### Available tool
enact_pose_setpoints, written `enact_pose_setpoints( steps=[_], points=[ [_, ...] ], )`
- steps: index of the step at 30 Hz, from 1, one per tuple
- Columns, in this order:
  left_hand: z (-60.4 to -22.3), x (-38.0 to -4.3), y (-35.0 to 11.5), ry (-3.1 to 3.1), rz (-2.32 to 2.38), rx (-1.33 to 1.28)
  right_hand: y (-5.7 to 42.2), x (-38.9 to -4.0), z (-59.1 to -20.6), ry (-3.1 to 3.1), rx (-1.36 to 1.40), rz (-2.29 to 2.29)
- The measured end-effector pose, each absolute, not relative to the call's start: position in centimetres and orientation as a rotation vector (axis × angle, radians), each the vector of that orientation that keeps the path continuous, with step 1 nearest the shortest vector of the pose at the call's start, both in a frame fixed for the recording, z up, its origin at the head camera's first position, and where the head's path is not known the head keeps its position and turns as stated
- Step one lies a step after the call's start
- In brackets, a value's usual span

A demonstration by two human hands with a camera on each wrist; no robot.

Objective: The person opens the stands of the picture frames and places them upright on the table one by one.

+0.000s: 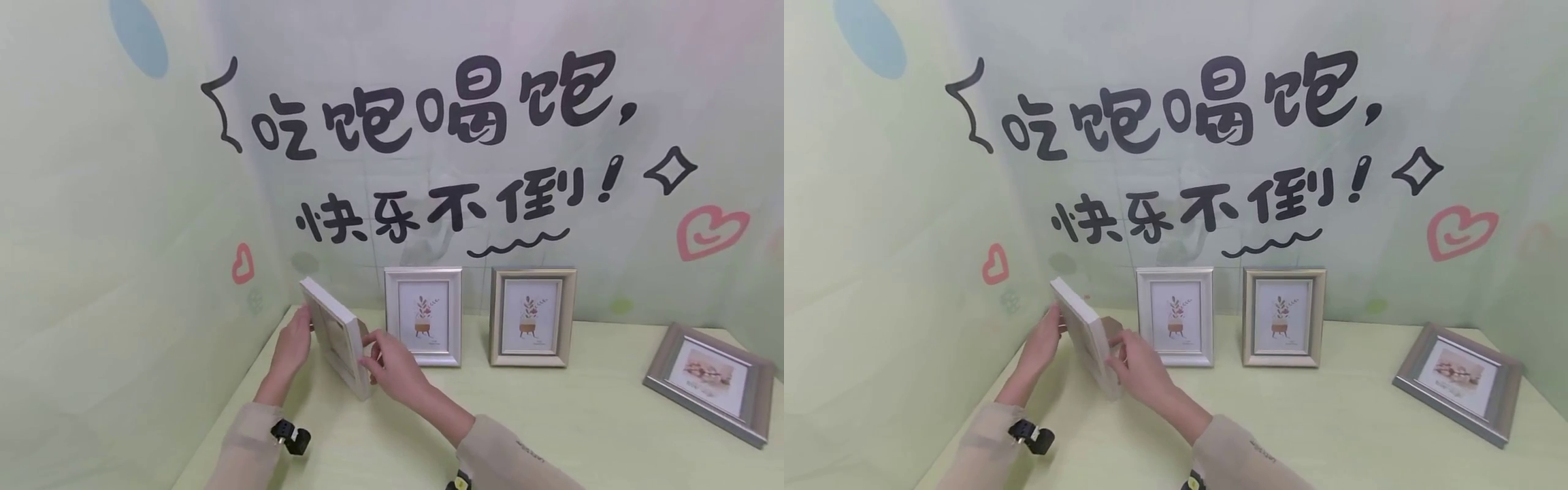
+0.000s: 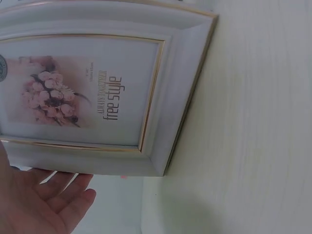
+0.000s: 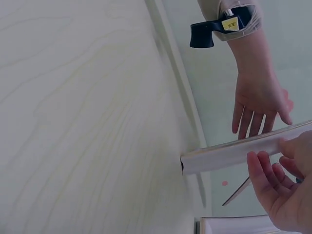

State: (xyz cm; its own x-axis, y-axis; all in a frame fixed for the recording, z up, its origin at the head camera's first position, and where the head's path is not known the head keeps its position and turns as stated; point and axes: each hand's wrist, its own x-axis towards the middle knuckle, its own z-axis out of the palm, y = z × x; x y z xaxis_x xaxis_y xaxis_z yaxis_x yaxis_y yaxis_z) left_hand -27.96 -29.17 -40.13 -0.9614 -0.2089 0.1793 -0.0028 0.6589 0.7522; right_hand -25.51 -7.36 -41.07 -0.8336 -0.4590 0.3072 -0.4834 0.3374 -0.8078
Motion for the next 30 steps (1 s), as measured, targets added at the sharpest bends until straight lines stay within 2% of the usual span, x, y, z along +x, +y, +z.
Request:
enact_pose_setpoints(
  steps=[5, 23, 30],
  points=[
    [-40.1, -27.3, -29.8, -2.62, -1.098, 0.227, -8.4, -25.6, -41.5, -2.488, 0.781, 1.699],
    [-38.4, -27.0, -30.2, -2.747, -0.831, 0.335, -10.0, -28.6, -40.0, -2.636, 0.706, 1.453],
    [-38.5, -27.0, -29.3, -2.831, -0.765, 0.465, -10.3, -29.2, -39.9, -2.76, 0.722, 1.366]
  ],
)
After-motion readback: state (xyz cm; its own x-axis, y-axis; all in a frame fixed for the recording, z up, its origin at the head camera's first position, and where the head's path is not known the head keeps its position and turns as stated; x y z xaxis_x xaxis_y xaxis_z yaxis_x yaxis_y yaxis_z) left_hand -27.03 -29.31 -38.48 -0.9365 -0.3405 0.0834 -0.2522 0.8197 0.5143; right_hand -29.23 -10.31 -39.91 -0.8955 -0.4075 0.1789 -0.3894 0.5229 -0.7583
